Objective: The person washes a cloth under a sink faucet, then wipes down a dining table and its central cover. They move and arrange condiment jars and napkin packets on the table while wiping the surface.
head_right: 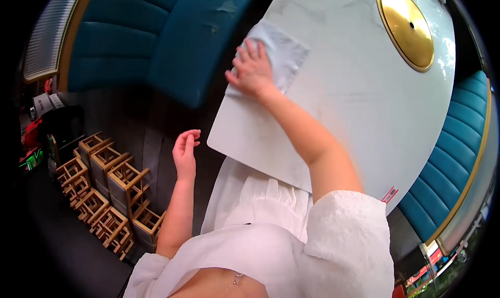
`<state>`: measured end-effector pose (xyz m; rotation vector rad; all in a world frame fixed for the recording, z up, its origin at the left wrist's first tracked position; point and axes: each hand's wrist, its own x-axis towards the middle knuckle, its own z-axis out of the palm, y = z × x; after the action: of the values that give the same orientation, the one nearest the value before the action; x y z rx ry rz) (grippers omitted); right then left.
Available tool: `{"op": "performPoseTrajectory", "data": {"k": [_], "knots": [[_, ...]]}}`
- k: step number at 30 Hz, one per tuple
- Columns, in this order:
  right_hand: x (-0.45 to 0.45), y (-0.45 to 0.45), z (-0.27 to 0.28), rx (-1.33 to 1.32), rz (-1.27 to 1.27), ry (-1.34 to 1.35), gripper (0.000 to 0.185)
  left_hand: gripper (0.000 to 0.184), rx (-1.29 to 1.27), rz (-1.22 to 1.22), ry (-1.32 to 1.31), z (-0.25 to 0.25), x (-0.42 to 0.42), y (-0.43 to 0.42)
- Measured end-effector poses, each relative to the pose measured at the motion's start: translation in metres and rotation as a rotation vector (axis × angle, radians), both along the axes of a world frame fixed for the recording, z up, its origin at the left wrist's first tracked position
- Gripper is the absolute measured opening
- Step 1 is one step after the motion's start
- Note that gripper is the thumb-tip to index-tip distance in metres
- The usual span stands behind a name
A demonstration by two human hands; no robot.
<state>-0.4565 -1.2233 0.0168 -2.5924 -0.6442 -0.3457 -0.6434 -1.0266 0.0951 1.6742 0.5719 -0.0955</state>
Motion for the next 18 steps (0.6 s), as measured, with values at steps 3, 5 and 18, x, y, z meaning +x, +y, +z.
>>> {"op": "performPoseTrajectory", "data": {"k": [3,5,18], "knots": [[-0.115,0.062,0.005,0.071,0.051,0.128,0.036,0.018,0.044,-0.013,-0.044,0.006,-0.005,0.013],[-0.174,0.091,0.010,0.053,0.107,0.176,0.033,0.018,0.088,-0.072,-0.088,0.003,-0.009,0.016],[-0.330,-0.166,0.013,-0.123,-0.974,0.159,0.061,0.041,0.834,-0.411,-0.178,-0.058,-0.013,-0.010]]}}
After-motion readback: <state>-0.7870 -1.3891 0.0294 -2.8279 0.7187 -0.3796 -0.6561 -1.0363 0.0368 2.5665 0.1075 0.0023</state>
